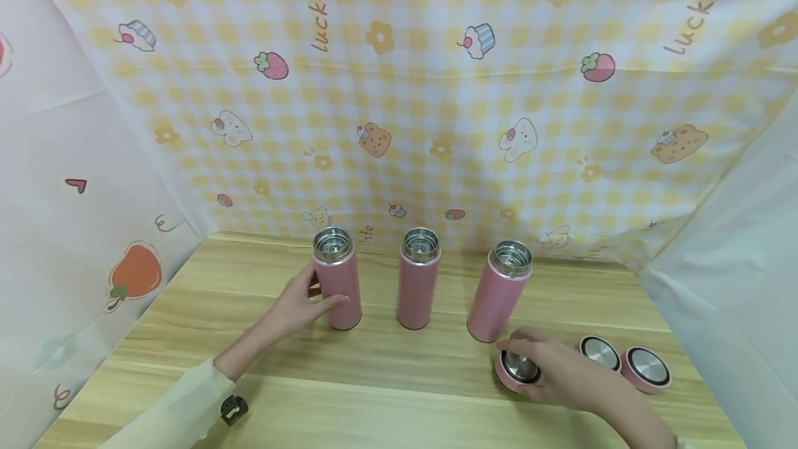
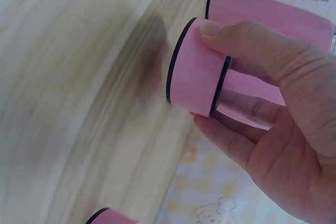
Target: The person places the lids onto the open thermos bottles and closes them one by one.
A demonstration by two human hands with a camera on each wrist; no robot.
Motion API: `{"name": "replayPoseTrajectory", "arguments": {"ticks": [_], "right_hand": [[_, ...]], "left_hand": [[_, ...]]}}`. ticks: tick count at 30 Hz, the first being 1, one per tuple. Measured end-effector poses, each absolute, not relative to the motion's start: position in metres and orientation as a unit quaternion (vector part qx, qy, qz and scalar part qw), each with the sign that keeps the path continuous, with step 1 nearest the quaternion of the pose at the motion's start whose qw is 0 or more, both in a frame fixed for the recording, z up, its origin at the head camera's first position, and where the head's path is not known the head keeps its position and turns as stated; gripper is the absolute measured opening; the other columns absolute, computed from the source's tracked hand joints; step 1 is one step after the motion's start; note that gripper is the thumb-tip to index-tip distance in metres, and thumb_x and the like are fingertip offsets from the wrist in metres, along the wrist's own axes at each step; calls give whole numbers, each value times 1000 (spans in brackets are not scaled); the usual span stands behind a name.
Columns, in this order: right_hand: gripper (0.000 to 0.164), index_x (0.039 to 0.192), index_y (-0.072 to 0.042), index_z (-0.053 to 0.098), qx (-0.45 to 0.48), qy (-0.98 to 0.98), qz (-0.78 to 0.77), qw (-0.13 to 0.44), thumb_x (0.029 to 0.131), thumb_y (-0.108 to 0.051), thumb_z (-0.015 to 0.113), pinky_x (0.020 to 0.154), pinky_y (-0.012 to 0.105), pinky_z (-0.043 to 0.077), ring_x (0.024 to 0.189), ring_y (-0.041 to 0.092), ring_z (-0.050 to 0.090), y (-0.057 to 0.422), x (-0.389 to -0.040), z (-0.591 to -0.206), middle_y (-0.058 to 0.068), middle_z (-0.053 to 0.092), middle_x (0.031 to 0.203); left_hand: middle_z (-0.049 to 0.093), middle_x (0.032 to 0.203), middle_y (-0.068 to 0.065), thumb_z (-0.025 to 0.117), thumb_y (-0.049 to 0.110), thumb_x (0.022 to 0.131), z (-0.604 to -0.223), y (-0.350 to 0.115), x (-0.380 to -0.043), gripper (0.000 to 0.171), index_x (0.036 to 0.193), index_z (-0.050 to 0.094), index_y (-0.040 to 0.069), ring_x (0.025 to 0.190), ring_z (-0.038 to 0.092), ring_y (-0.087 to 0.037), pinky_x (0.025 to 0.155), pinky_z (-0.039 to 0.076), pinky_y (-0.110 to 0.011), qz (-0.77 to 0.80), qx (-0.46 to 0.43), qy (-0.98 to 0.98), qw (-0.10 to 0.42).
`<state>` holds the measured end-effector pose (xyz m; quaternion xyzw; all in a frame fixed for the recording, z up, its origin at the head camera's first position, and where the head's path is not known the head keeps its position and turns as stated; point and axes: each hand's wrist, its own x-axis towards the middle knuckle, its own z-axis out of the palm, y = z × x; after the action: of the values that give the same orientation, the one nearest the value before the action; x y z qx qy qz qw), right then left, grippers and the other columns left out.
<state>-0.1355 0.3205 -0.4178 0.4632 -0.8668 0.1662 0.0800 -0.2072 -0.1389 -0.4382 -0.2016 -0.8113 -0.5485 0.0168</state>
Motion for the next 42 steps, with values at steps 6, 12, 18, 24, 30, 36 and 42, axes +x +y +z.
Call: {"name": "replayPoseTrajectory", "arguments": {"ticks": [6, 12, 18, 24, 30, 36, 42], "right_hand": [[56, 124, -18, 66, 475, -863, 151, 79, 75, -20, 92, 77, 24, 54, 101, 12, 61, 306, -133, -408, -4, 63, 116], [53, 121, -17, 66, 492, -854, 156, 67, 75, -18, 92, 80, 27, 55, 103, 14, 61, 293, -134, -403, -6, 63, 116], [49, 118, -17, 65, 508, -840, 183, 55, 76, -12, 90, 82, 16, 49, 98, 10, 60, 282, -138, -401, -9, 61, 113], [45, 119, -15, 68, 502, -845, 179, 48, 78, -13, 88, 79, 17, 50, 97, 10, 60, 275, -140, -397, -6, 61, 114], [46, 122, -16, 68, 491, -855, 167, 33, 80, -16, 87, 76, 25, 54, 97, 11, 58, 269, -141, -394, -4, 59, 115], [47, 125, -13, 67, 493, -856, 155, 20, 82, -17, 86, 79, 30, 56, 103, 15, 59, 265, -142, -392, 1, 60, 119], [46, 126, -11, 68, 489, -860, 146, 9, 83, -19, 85, 79, 31, 55, 104, 16, 58, 261, -143, -389, 1, 59, 120]], "left_hand": [[54, 141, -14, 82, 19, 88, -439, -140, -207, 83, 155, 34, 15, 125, 56, -33, 98, 50, -49, -554, -205, -807, 20], [55, 140, -13, 83, 20, 87, -438, -140, -208, 81, 153, 37, 16, 124, 56, -32, 98, 51, -48, -550, -202, -810, 18], [55, 139, -12, 84, 23, 86, -437, -140, -206, 82, 153, 37, 16, 123, 57, -30, 97, 51, -46, -545, -204, -813, 19], [56, 138, -12, 84, 23, 87, -438, -139, -207, 81, 153, 38, 14, 122, 58, -29, 96, 52, -44, -542, -205, -815, 22], [54, 140, -11, 84, 22, 87, -439, -139, -208, 83, 154, 36, 14, 124, 57, -30, 96, 52, -46, -541, -202, -816, 20], [53, 141, -11, 83, 22, 87, -439, -138, -208, 84, 155, 34, 15, 125, 56, -30, 97, 52, -45, -543, -198, -816, 17], [53, 141, -11, 84, 23, 87, -439, -138, -207, 84, 155, 35, 15, 125, 56, -29, 97, 52, -45, -542, -194, -818, 17]]}}
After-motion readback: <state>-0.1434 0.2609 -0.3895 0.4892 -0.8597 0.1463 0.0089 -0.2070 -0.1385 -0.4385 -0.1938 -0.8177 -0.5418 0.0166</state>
